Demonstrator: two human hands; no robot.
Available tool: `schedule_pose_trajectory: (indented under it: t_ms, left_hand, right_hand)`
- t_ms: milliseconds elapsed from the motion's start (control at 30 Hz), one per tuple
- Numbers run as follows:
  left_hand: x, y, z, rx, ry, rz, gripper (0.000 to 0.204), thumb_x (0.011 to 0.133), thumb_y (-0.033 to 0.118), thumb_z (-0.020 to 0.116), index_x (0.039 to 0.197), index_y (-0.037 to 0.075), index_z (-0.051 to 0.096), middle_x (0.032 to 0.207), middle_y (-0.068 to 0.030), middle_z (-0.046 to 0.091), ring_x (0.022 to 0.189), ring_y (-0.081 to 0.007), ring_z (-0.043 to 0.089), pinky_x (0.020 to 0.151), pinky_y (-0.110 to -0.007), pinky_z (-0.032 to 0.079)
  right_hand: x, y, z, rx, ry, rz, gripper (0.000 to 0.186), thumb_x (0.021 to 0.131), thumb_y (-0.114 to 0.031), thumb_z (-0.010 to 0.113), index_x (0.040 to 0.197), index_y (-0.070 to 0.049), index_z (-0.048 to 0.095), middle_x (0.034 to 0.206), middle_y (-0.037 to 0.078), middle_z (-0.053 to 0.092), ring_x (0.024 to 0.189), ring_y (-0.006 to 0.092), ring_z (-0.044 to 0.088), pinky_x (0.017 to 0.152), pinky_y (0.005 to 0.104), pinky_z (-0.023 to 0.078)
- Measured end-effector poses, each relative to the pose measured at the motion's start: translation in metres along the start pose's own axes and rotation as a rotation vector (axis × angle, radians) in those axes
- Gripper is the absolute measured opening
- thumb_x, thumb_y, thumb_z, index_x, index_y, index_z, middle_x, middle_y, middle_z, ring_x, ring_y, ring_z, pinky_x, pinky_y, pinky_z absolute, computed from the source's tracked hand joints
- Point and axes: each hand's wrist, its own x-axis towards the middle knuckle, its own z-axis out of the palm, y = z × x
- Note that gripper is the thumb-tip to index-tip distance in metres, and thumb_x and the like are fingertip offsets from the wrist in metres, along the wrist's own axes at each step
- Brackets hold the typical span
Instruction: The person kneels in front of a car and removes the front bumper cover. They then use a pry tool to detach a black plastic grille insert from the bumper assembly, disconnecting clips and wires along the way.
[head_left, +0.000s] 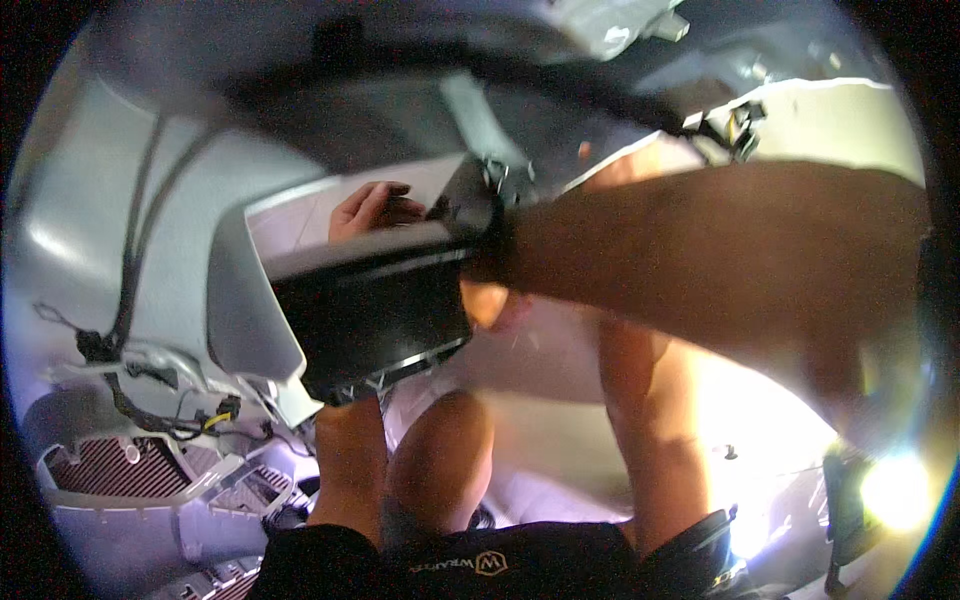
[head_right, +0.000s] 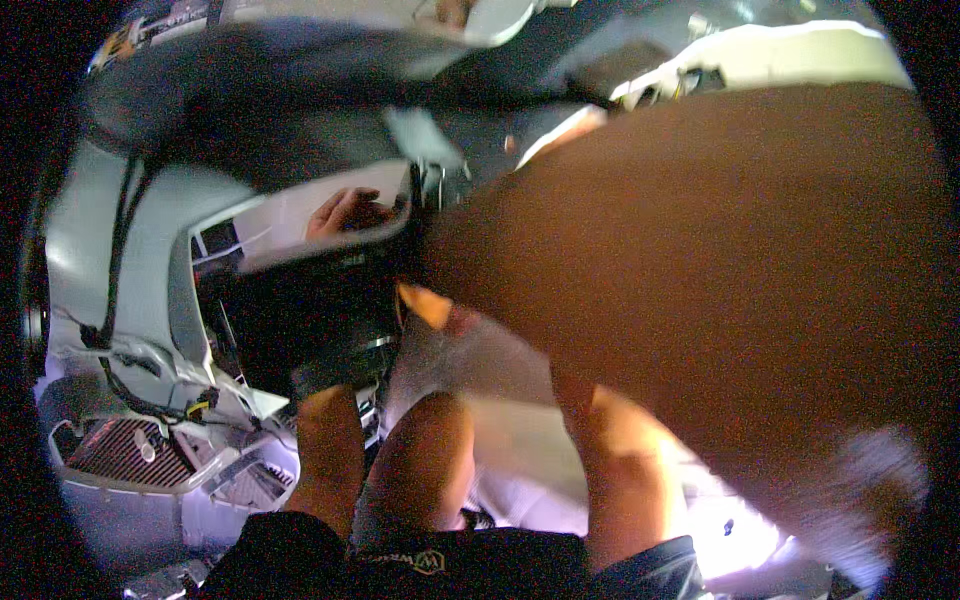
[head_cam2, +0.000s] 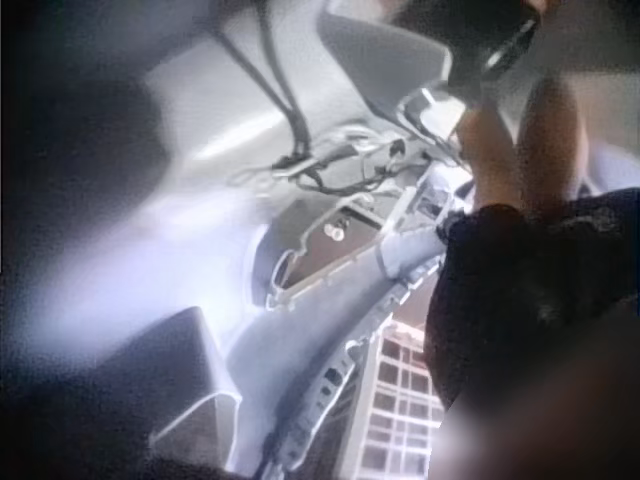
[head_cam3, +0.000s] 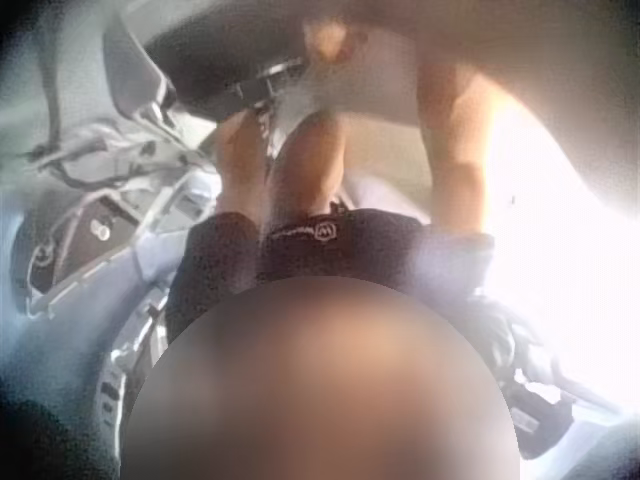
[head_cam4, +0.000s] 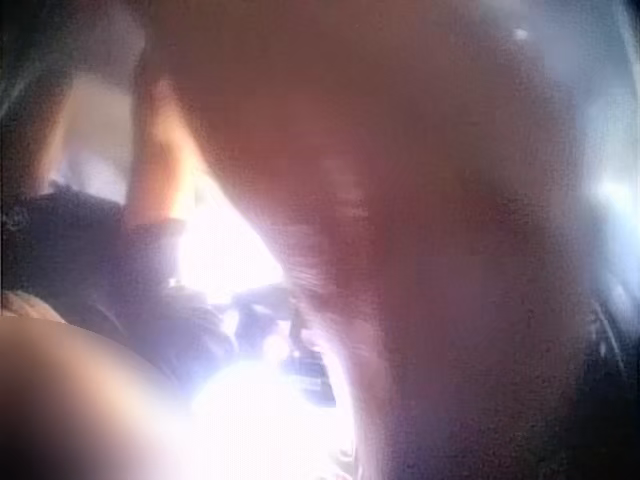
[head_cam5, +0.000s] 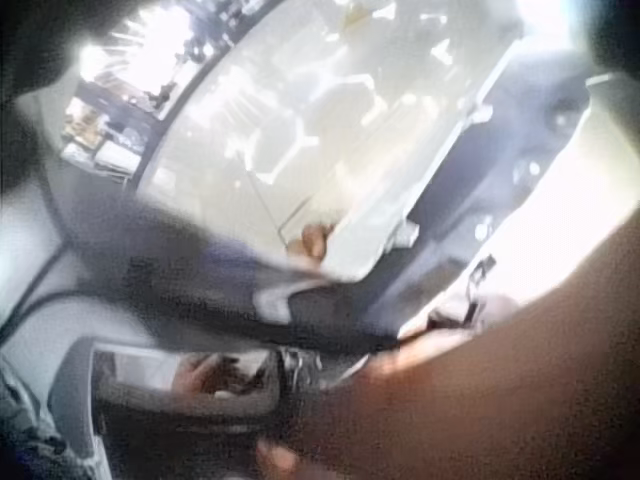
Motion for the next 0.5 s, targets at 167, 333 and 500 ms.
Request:
schedule_pose_trajectory:
  t_ms: [167,333,500]
  left_hand:
    - [-0.162,-0.048,0.045,0.608,0.787,0.205,0.026,0.101,0.020,0.057,0.116,-0.001,0.063,0.122,-0.0199,0.063,0.117,-0.0329,0.061,0.103,-0.049,0.047]
    - [-0.228,-0.084,0.116,0.902,0.301,0.372,0.031,0.098,0.010,0.058,0.125,-0.004,0.056,0.119,-0.0247,0.062,0.114,-0.0386,0.059,0.103,-0.047,0.045]
    - [-0.153,-0.127,0.151,0.770,0.501,0.605,0.041,0.098,0.003,0.054,0.136,-0.008,0.045,0.133,-0.0312,0.054,0.129,-0.0427,0.051,0.110,-0.049,0.041]
  right_hand:
    - [-0.022,-0.006,0.013,-0.014,0.048,0.006,0.048,0.110,-0.035,0.033,0.120,0.003,0.060,0.114,0.023,0.062,0.112,0.0368,0.064,0.109,0.0468,0.048]
    - [-0.031,-0.009,0.013,-0.025,0.057,0.012,0.048,0.109,-0.035,0.033,0.121,0.002,0.060,0.114,0.023,0.062,0.113,0.0366,0.064,0.109,0.0469,0.047]
    - [-0.035,-0.008,0.018,-0.040,0.076,0.008,0.047,0.109,-0.035,0.033,0.121,0.002,0.060,0.115,0.023,0.061,0.114,0.0365,0.063,0.109,0.0470,0.047]
